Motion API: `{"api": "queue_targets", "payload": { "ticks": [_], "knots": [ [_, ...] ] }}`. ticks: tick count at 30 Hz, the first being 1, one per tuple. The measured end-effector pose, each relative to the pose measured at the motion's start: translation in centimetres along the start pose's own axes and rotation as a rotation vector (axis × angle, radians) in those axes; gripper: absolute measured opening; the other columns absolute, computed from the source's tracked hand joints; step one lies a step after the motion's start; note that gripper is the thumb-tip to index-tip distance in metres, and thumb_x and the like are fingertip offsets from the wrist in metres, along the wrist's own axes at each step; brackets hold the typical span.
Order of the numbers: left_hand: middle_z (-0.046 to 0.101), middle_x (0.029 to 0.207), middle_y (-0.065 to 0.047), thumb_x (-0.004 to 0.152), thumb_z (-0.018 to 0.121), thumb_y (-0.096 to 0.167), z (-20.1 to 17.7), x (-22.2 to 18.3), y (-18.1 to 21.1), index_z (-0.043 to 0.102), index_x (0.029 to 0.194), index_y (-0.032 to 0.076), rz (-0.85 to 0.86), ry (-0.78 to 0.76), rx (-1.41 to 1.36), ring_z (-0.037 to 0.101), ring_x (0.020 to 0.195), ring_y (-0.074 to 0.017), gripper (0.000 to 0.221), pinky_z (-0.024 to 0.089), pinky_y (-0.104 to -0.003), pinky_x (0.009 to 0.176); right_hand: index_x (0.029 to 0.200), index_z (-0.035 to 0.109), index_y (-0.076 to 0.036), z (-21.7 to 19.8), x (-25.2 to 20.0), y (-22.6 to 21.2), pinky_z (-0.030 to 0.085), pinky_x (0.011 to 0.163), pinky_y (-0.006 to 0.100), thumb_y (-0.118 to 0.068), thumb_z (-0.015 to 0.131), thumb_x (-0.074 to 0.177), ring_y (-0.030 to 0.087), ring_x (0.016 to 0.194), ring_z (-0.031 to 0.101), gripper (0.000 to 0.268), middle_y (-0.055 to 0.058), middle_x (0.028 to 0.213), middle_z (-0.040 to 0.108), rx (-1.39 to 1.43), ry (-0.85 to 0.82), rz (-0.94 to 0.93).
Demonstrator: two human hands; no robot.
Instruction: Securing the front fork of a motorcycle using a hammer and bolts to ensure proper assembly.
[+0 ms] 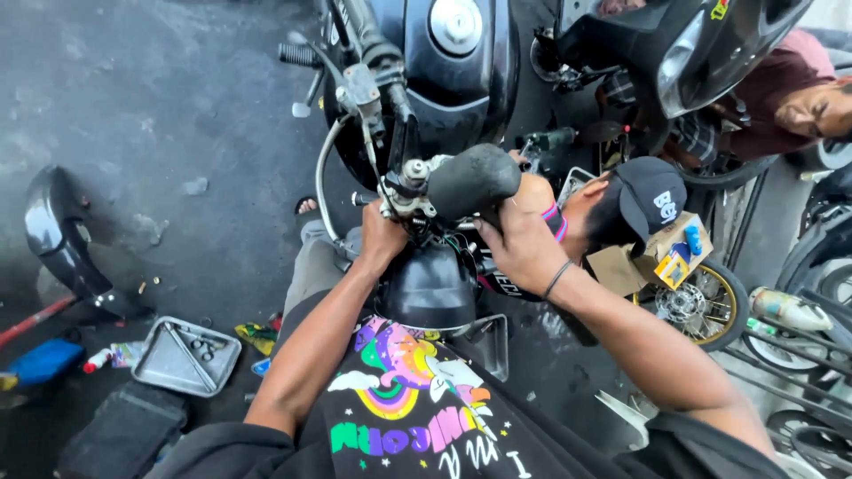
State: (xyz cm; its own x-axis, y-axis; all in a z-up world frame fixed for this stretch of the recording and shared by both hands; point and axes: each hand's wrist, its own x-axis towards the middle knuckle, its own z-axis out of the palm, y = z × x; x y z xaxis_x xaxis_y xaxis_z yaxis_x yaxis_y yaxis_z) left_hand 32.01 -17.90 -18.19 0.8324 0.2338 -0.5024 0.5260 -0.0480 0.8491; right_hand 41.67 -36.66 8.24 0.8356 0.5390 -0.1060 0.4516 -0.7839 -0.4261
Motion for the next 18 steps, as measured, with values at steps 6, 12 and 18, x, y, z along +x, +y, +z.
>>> {"api": "queue_targets", "payload": {
  "ticks": [6, 12, 18],
  "knots": [
    [0.071, 0.07, -0.028, 0.095, 0.078, 0.017, 0.7, 0.7, -1.5, 0.073, 0.083, -0.008, 0.019, -0.011, 0.002, 0.073, 0.07, -0.0457, 0.028, 0.056, -0.052, 0.062, 0.098, 0.076, -0.008, -0.7, 6.1, 0.7, 0.059, 0.069, 0.042, -0.027, 0.098, 0.09, 0.029, 0.074, 0.076, 0.03, 0.011, 0.073, 0.074, 0.34, -0.073, 0.263],
    [0.079, 0.084, -0.019, 0.086, 0.073, 0.002, 0.4, 0.5, -0.1, 0.07, 0.077, 0.002, 0.064, 0.008, 0.083, 0.076, 0.084, -0.0339, 0.009, 0.044, -0.053, 0.058, 0.1, 0.078, -0.017, 1.9, 16.1, -1.9, 0.059, 0.079, 0.027, -0.049, 0.107, 0.072, 0.003, 0.083, 0.07, 0.052, -0.008, 0.086, 0.078, 0.407, -0.115, 0.392],
    [0.08, 0.089, -0.019, 0.086, 0.073, 0.005, 0.5, 0.5, 0.2, 0.073, 0.084, 0.007, -0.029, -0.002, 0.099, 0.075, 0.087, -0.0432, 0.002, 0.042, -0.055, 0.061, 0.077, 0.055, -0.018, 4.2, 19.3, -3.4, 0.04, 0.059, 0.031, -0.017, 0.101, 0.067, 0.007, 0.069, 0.048, 0.048, -0.008, 0.074, 0.056, 0.435, -0.236, 0.266]
  ]
}}
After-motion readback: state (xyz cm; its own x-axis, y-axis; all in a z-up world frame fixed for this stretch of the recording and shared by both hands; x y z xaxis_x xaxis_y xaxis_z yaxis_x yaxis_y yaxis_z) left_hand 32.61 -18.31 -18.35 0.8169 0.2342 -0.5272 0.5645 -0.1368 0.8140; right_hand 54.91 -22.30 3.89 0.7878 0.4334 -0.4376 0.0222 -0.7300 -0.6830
